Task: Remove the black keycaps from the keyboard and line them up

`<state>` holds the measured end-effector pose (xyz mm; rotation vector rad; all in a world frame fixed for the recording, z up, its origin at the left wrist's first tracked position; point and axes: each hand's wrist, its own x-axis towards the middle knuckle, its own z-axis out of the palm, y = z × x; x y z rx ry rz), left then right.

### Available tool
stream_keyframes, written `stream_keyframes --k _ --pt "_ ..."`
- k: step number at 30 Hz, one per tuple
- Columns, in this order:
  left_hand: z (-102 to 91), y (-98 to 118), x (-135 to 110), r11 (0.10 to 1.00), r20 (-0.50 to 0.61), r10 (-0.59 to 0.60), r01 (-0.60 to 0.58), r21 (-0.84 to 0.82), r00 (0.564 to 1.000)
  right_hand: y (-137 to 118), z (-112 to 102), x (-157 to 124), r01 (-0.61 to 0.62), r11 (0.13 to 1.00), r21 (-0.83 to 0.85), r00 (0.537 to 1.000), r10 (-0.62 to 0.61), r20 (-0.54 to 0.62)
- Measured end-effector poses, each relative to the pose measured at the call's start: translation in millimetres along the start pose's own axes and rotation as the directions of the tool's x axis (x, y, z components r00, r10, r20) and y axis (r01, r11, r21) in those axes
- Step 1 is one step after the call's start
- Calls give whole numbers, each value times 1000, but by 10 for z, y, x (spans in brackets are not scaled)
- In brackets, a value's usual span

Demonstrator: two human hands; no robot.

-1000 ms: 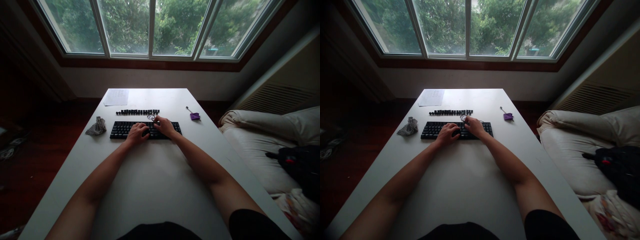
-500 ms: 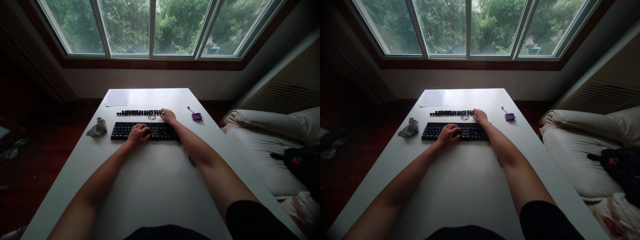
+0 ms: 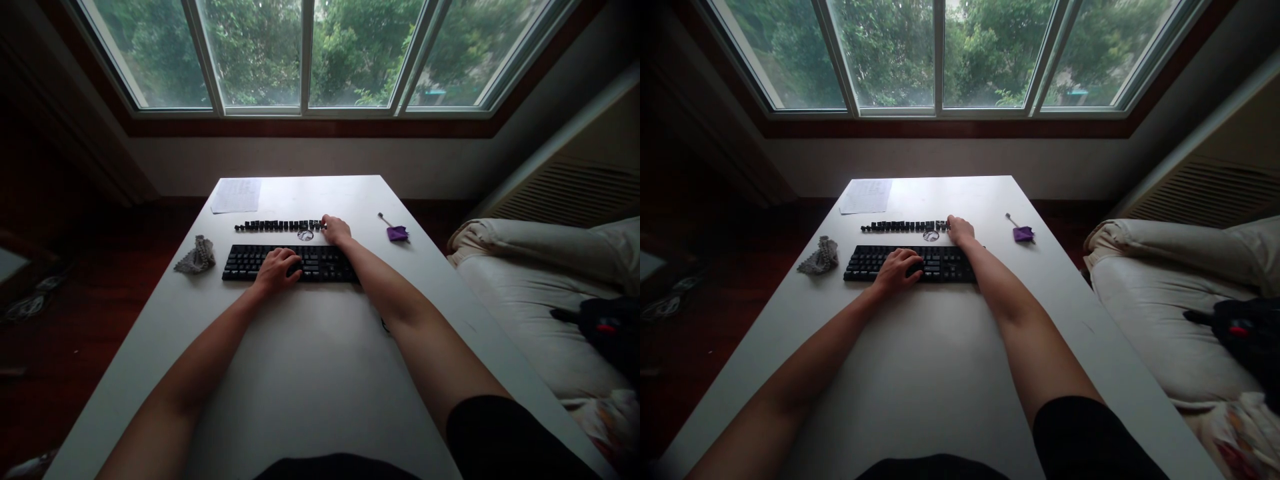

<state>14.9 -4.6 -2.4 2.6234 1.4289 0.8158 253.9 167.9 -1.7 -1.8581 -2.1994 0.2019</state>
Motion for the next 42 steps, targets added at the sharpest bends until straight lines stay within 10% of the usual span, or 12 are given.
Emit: stream_keyframes --k 15,24,36,42 --pt "0 94 -12 997 67 10 -15 80 998 339 -409 -610 94 874 477 995 -75 -60" --pt "15 76 -7 994 87 11 -20 104 996 493 -657 -1153 248 846 472 936 -84 -341" --pt "-46 38 -67 994 102 -4 -7 107 995 522 -576 -1113 208 491 846 977 -58 -206" --pt "-105 -21 -151 994 107 -14 2 107 994 536 -528 -1075 205 501 841 979 -103 -177"
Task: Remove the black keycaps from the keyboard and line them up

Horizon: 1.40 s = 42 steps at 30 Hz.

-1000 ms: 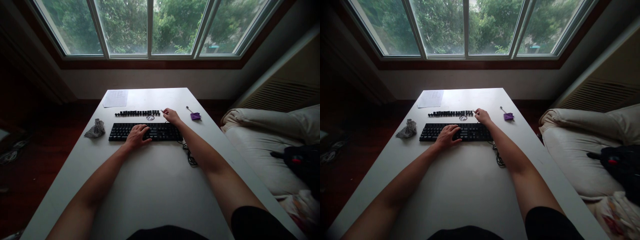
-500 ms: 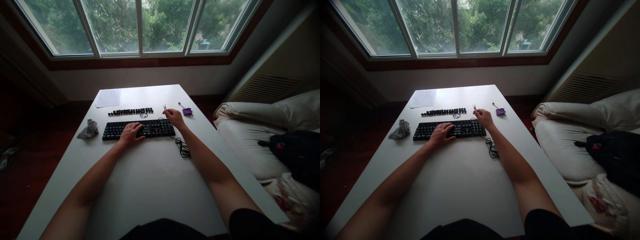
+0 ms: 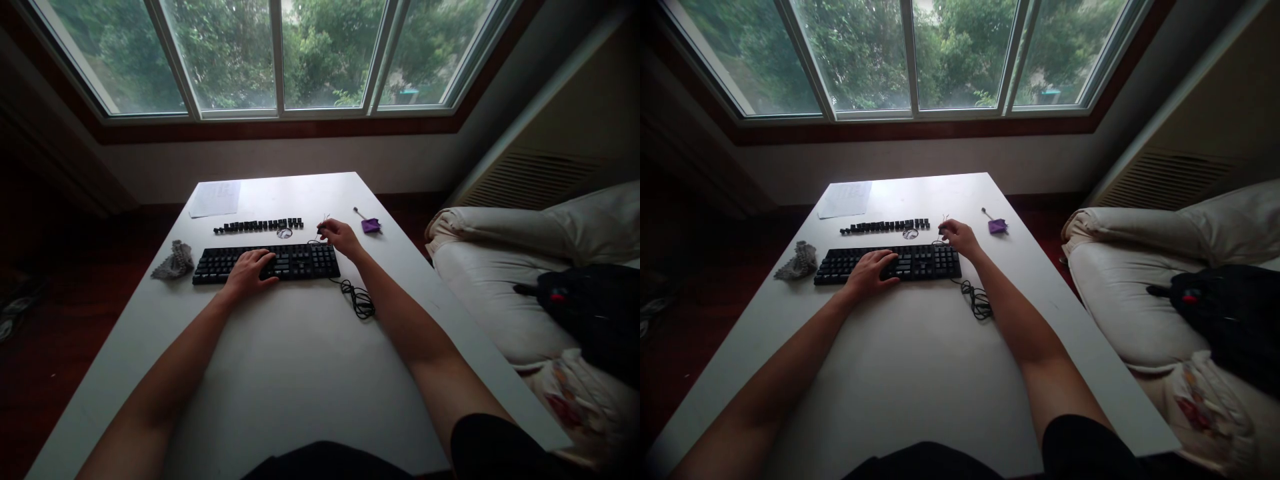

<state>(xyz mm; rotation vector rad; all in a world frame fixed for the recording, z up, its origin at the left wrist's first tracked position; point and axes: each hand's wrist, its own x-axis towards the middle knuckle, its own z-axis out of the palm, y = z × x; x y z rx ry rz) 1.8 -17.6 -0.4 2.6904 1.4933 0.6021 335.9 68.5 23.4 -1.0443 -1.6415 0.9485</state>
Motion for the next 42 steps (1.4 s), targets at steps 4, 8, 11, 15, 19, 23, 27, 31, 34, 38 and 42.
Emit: stream_keyframes --k 4,8,11,15,19,23,27,31,34,38,42 --pt "-27 -24 -10 1000 10 -5 5 -7 1000 41 52 -7 12 998 -62 1000 -11 20" --pt "-26 -25 -11 1000 14 -23 23 -9 1000 45 89 -18 35 989 -147 999 -34 7" --pt "-16 -22 -13 1000 8 -23 23 -3 1000 12 105 -35 59 969 -241 998 -61 -2" --pt "-16 -14 -12 1000 6 -18 18 -3 1000 -24 137 -53 80 943 -323 997 -80 13" --pt "-14 -11 -10 1000 2 -21 21 -4 1000 -35 149 -66 102 930 -352 992 -66 111" --pt "-2 -20 -13 1000 -2 -17 17 -3 1000 -38 101 -78 144 908 -393 985 -94 142" --pt "0 -27 -17 1000 -1 -23 23 -7 1000 -3 9 -86 93 944 -317 990 -54 131" --pt "-3 -24 -22 1000 -2 -21 21 -14 1000 83 -47 -83 -66 997 -46 985 73 158" --pt "-2 -15 -24 999 -5 -30 29 -13 1000 147 -53 -74 -119 987 106 975 96 198" --pt "-6 -5 -28 999 -5 -38 38 -13 999 196 -78 -76 -140 976 167 974 105 202" --pt "-11 -9 -35 1000 -7 -26 26 -8 1000 196 -142 -102 -151 961 232 984 125 124"
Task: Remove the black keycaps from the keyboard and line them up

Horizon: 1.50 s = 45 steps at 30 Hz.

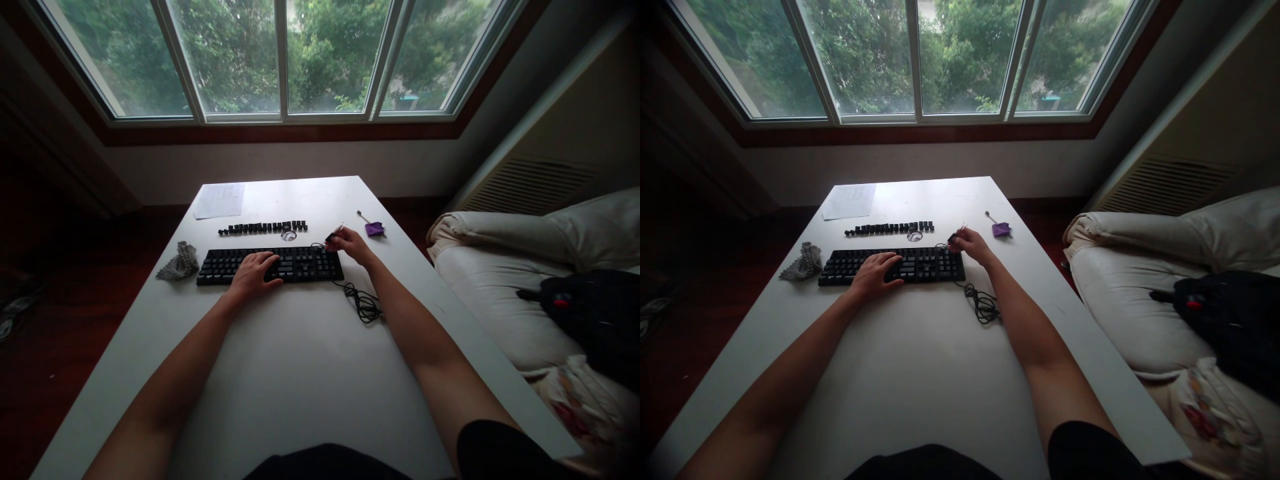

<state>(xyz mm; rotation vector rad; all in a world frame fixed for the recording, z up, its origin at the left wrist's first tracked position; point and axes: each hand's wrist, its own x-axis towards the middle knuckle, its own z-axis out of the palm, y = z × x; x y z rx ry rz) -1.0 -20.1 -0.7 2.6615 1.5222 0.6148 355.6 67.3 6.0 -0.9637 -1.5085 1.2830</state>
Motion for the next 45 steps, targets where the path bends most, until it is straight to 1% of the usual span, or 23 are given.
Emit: stream_keyframes --k 3,6,10,15,19,22,25,27,30,32,35,38,42,45 --pt "4 7 4 1000 -6 -2 2 2 1000 -46 6 -18 28 1000 -2 999 -28 -37" --pt "19 37 26 1000 -23 -19 20 6 1000 -114 105 -15 54 999 -9 998 -54 -37" --pt "38 102 68 1000 -64 -31 31 1 997 -193 353 -13 74 997 2 997 -74 9" --pt "40 214 104 996 -107 -37 27 -91 994 -208 737 -93 101 995 -24 990 -98 103" --pt "56 271 115 988 -131 -47 27 -151 990 -176 1006 -184 172 982 -82 980 -161 117" --pt "83 266 117 984 -135 -50 26 -174 990 -163 1131 -241 214 966 -145 974 -200 102" --pt "109 245 120 984 -140 -43 17 -176 989 -160 1195 -281 218 955 -200 975 -204 92" --pt "120 235 126 985 -141 -47 23 -170 989 -154 1226 -298 204 954 -218 978 -189 87" --pt "122 229 138 985 -128 -77 56 -161 989 -127 1277 -309 151 959 -241 988 -138 69" --pt "115 230 144 985 -114 -93 75 -155 989 -97 1314 -305 121 968 -221 992 -111 57" --pt "107 235 145 985 -109 -99 82 -149 989 -42 1356 -285 85 988 -127 996 -81 34" --pt "112 231 140 985 -124 -90 70 -161 988 -6 1364 -261 13 1000 -12 1000 -13 15" --pt "138 203 130 978 -163 -65 31 -206 984 -27 1329 -243 -109 989 104 994 108 11" --pt "152 180 120 976 -178 -46 7 -217 983 -74 1293 -238 -170 974 153 985 168 24"
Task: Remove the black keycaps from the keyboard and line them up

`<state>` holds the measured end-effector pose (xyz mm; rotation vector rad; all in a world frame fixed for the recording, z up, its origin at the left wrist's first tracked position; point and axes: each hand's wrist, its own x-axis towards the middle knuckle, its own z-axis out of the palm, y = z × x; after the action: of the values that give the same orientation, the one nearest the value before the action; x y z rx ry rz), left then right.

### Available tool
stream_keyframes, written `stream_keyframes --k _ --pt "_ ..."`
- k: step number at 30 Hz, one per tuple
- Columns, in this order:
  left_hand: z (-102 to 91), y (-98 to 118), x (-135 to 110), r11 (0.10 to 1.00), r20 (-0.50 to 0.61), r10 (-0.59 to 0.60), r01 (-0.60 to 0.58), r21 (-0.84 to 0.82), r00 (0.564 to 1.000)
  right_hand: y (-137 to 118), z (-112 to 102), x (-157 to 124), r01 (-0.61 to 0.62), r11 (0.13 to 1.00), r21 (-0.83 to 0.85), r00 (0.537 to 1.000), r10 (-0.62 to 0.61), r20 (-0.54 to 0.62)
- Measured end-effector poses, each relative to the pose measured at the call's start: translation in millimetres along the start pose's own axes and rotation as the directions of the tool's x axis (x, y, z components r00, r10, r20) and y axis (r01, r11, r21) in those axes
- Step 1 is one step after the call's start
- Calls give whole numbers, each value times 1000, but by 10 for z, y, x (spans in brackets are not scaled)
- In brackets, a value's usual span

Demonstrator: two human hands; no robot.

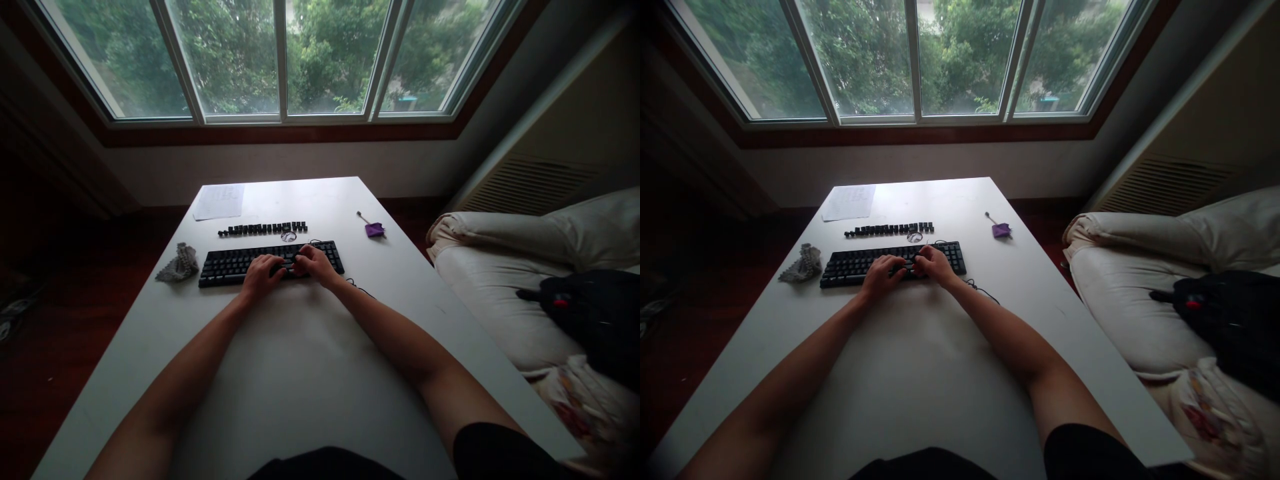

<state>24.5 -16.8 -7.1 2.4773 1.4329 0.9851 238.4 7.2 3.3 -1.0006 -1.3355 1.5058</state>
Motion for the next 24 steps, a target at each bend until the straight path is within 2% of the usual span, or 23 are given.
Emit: stream_keyframes --k 8,14,20,24 --pt "-13 -13 -19 999 1 40 -40 21 999 -97 -96 12 -17 999 -34 998 15 -63" --pt "-15 -26 -19 999 -29 24 -23 44 999 -150 -169 35 40 998 -45 989 -46 -140" --pt "-33 5 -20 999 7 38 -38 34 999 -123 -158 39 78 988 -131 988 -94 -122" --pt "-26 29 -9 999 5 23 -23 33 1000 -101 -133 26 65 972 -225 995 -81 -62"
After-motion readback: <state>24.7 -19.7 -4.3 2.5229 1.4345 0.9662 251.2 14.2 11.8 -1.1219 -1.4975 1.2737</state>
